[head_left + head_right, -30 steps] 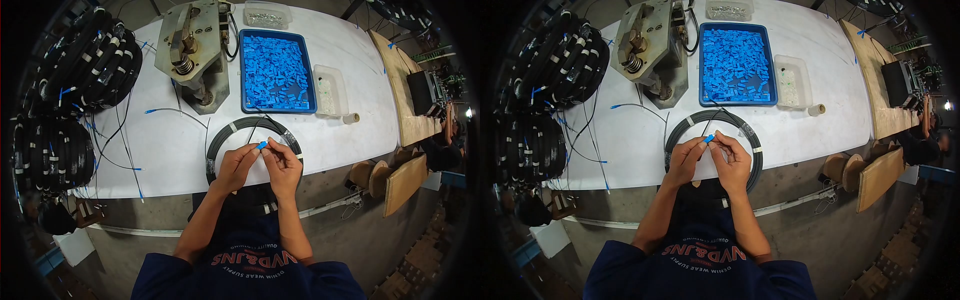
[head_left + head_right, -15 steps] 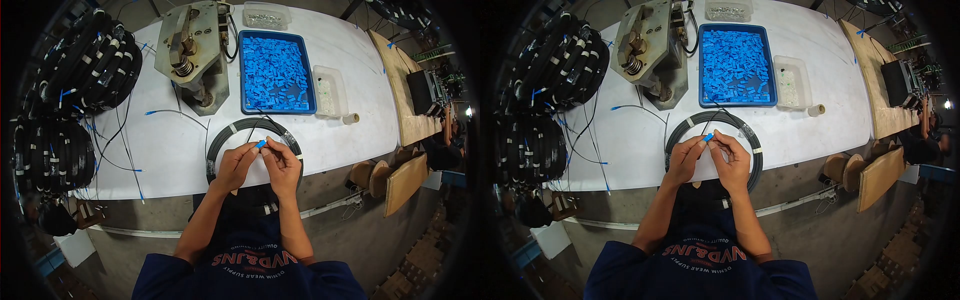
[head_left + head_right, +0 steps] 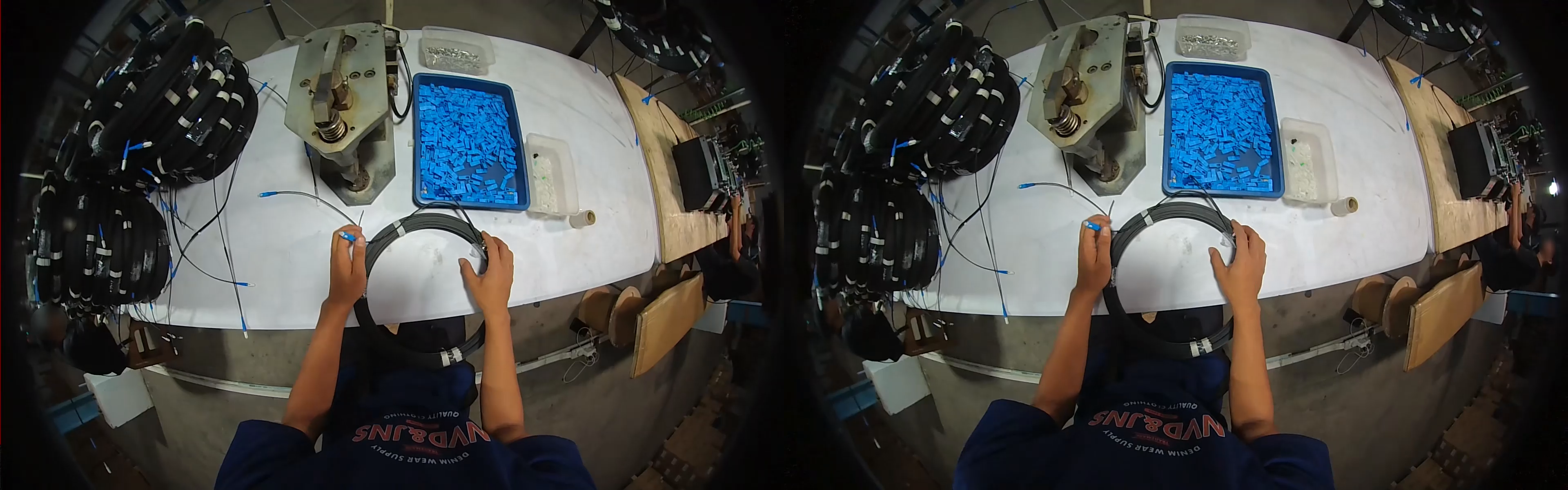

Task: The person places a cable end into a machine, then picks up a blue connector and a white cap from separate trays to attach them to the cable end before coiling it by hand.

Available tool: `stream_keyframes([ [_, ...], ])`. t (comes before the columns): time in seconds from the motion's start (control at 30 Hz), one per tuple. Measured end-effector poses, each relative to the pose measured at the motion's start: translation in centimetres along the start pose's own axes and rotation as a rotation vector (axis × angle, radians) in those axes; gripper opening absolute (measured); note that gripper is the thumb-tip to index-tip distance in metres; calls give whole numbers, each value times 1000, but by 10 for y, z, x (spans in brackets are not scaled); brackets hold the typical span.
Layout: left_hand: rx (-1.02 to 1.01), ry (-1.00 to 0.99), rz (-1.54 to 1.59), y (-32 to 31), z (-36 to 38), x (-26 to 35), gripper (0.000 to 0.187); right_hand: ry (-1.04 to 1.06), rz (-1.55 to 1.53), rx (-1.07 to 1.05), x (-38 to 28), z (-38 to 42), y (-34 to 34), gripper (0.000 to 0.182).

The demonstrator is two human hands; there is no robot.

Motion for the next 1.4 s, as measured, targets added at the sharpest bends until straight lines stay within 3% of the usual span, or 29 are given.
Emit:
stream_keyframes([
  [0.13,-58,95,-64,-13,21,-11,33,-63,80,39,4,-4,-3,63],
  [0.17,-2,-22,-124,-14,23,-5,50,-68,116,18,5,-5,-4,61],
  [0.2,7,-28,-126,-17,25,-6,50,-58,112,21,7,-6,-4,61],
  [0.3,-88,35,-283,-20,25,-16,61,-113,118,48,9,-11,-5,46],
  [0.43,-59,79,-211,-20,22,-18,57,-92,62,80,11,-13,-3,34],
  [0.6,-14,46,-99,-18,28,-19,54,-60,-2,66,8,-14,-1,34],
  [0.67,-26,101,20,-15,32,-21,54,-106,-173,70,2,-15,2,32],
  [0.8,34,98,34,4,40,-21,56,-39,-188,52,-24,-19,4,32],
  [0.87,52,122,192,16,40,-14,62,-62,-256,23,-33,-27,4,32],
  [1.13,66,158,317,86,5,25,74,173,-360,94,-121,-53,22,37],
  [1.2,18,178,186,105,-8,36,68,174,-407,101,-135,-58,22,37],
  [1.33,29,161,302,137,-37,59,58,256,-524,145,-153,-70,15,39],
  [1.4,58,90,198,153,-49,68,49,301,-632,150,-155,-74,8,41],
])
Point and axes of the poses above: each hand's wrist, its own z-axis away from the middle knuckle, its own y-axis out of the back of the hand, x = y × z, the point moved 6 cm from there along -z, towards the middle knuckle, and after that the axes turned 15 degrees about -z, right-handed, at the moved point
